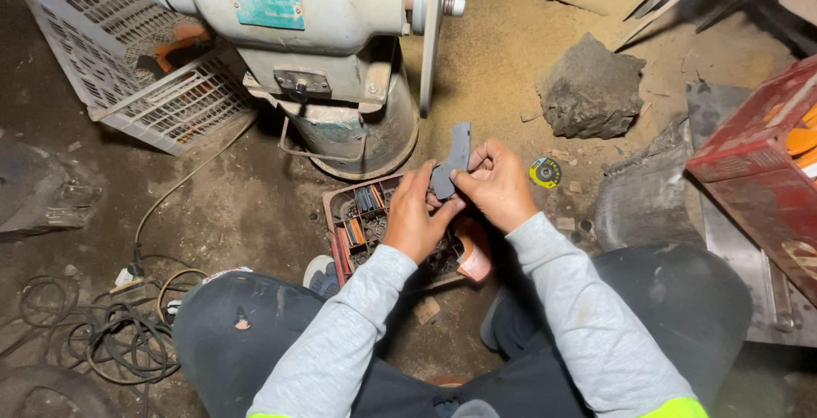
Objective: The person sits on the floor and uses a bench grinder to sharpen several small metal pieces. They pick up each piece from a red crate, hold it against the spinning wheel, and then place it back into the crate.
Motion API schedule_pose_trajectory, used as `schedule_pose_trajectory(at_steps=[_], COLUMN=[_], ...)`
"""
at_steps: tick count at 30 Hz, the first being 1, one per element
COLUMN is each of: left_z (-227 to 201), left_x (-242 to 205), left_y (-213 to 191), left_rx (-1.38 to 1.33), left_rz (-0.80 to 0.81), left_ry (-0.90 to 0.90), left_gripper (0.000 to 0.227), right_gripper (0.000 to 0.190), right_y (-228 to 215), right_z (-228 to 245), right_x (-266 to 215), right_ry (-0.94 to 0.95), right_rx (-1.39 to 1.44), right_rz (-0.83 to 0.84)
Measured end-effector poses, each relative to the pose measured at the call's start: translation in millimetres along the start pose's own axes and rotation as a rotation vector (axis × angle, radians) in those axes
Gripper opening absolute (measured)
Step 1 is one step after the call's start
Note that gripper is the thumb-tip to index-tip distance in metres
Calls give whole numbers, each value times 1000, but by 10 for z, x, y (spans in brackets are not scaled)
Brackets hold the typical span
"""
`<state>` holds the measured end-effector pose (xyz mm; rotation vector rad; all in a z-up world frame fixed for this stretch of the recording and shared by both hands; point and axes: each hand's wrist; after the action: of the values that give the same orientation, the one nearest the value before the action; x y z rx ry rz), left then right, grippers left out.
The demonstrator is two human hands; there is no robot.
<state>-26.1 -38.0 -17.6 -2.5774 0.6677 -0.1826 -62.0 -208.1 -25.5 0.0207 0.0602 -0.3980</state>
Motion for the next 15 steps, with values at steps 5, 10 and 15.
schedule_pose_trajectory(at_steps=[5, 10, 15], left_z=[231, 464, 575], left_x=[233, 581, 742], left_y=[62, -33, -73], left_rx=[-329, -822, -876], left_rz=[44, 261, 302], left_ry=[-115, -206, -181], left_gripper=[59, 47, 45], right_gripper=[44, 45, 48], right_y=[75, 252, 427], right_z=[181, 314, 326], right_x=[48, 292, 434], right_ry=[-49, -489, -491], right_rx=[26, -489, -511], right_rz=[100, 66, -32])
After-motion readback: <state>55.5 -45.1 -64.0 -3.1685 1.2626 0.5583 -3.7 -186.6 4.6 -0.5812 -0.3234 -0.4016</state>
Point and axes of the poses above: each hand's wrist, its own x-axis towards the middle knuckle, its own y-axis out of the palm, z = x × y, and after that the axes turned 5 degrees about -y, right-handed
